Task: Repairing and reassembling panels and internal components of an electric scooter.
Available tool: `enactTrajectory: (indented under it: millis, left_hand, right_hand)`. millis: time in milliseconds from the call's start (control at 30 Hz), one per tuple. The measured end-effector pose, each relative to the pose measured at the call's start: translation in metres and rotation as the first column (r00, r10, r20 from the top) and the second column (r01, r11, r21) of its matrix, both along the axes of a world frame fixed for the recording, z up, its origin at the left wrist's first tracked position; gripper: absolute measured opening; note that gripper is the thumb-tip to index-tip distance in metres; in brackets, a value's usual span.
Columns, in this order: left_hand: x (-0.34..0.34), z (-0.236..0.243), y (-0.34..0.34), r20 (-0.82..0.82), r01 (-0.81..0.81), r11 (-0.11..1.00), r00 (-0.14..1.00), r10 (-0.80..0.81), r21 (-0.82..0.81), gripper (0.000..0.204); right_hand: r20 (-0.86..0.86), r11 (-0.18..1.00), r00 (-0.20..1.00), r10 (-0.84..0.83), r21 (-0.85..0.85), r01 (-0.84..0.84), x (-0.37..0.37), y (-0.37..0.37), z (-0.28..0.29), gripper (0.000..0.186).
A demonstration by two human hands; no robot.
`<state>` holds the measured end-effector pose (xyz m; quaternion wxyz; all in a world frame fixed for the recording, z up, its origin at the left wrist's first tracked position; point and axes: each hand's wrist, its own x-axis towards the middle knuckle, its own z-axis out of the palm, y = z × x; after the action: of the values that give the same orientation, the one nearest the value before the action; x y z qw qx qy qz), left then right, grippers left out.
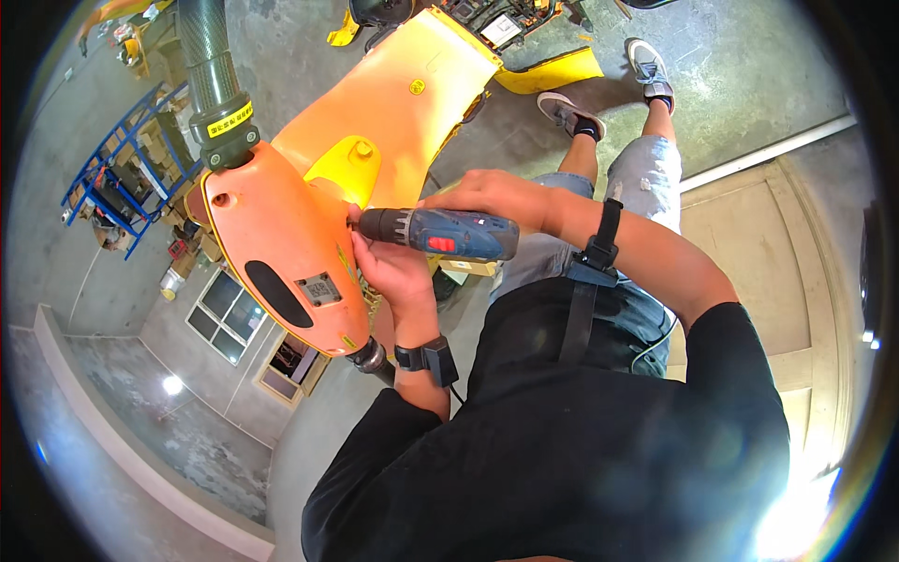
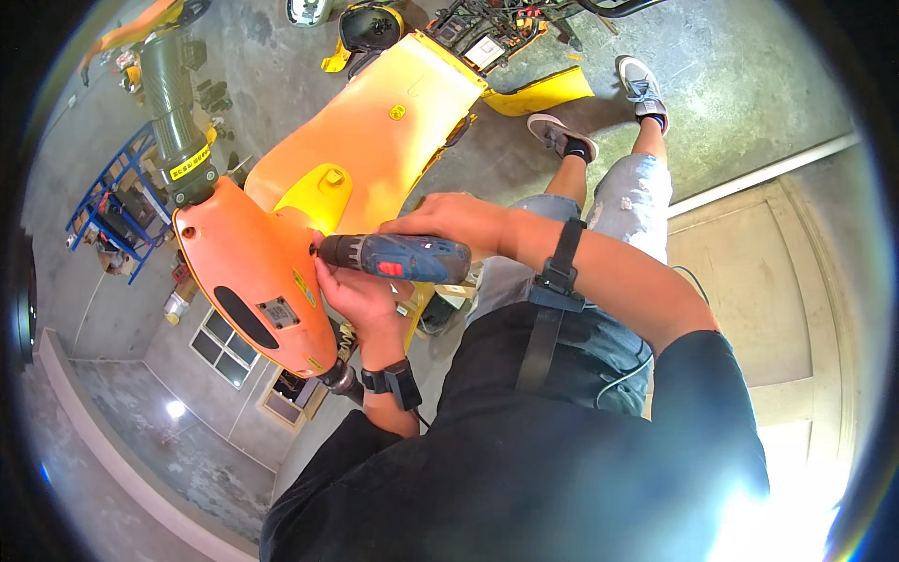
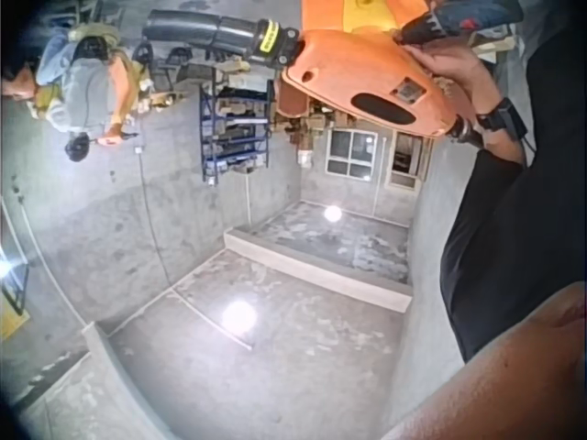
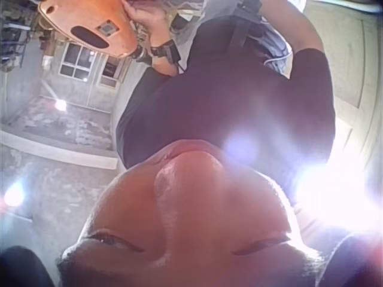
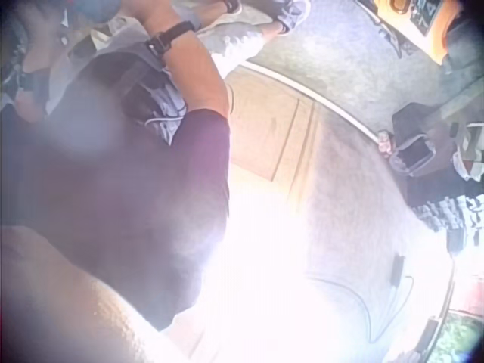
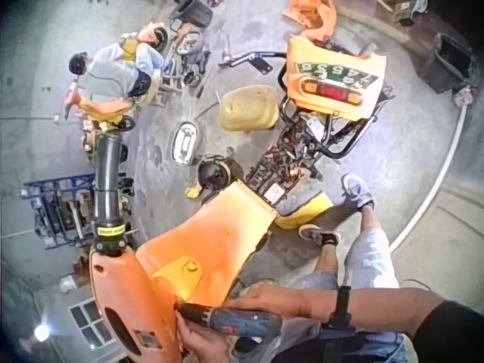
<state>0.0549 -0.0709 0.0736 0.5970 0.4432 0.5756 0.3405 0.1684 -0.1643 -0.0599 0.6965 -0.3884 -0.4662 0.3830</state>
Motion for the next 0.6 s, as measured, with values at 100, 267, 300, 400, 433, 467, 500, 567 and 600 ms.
enactTrajectory:
  millis: [100,267,300,400,433,467,500,567,600]
  left_hand:
    - [-0.005,0.000,0.003,0.019,-0.004,1.000,1.000,0.004,-0.009,0.036]
    - [-0.006,-0.001,0.004,0.026,-0.020,1.000,0.999,0.020,-0.022,0.034]
    - [-0.005,-0.001,0.004,0.025,-0.013,1.000,1.000,0.013,-0.013,0.034]
    - [-0.002,-0.001,0.003,0.022,-0.009,1.000,1.000,0.009,-0.005,0.034]
    - [-0.002,-0.001,0.003,0.018,-0.011,1.000,1.000,0.011,-0.006,0.033]
    - [-0.003,-0.001,0.003,0.018,-0.013,1.000,1.000,0.013,-0.005,0.033]
    - [-0.004,-0.001,0.004,0.020,-0.010,1.000,1.000,0.010,-0.015,0.033]
    - [-0.008,-0.002,0.005,0.023,-0.010,1.000,1.000,0.011,-0.024,0.032]
    - [-0.007,-0.002,0.005,0.016,-0.008,1.000,1.000,0.008,-0.024,0.031]
  right_hand:
    - [-0.024,1.000,1.000,0.018,0.012,-0.018,0.001,-0.001,0.001,0.055]
    - [-0.011,0.999,1.000,0.029,-0.017,-0.029,0.001,-0.003,0.000,0.055]
    - [-0.016,1.000,1.000,0.014,-0.007,-0.014,0.001,-0.003,0.000,0.056]
    - [0.018,0.997,0.998,0.061,-0.042,-0.060,0.002,-0.003,-0.001,0.057]
    - [0.018,0.997,0.998,0.062,-0.041,-0.061,0.001,-0.003,-0.001,0.057]
    - [0.008,0.998,0.999,0.049,-0.032,-0.049,0.000,-0.003,-0.001,0.058]
    - [-0.001,0.999,0.999,0.038,-0.024,-0.038,-0.001,-0.003,0.000,0.058]
    - [0.009,0.999,0.999,0.045,-0.022,-0.045,-0.002,-0.003,-0.001,0.058]
    - [0.019,0.999,0.999,0.048,-0.019,-0.048,-0.001,-0.003,-0.001,0.059]
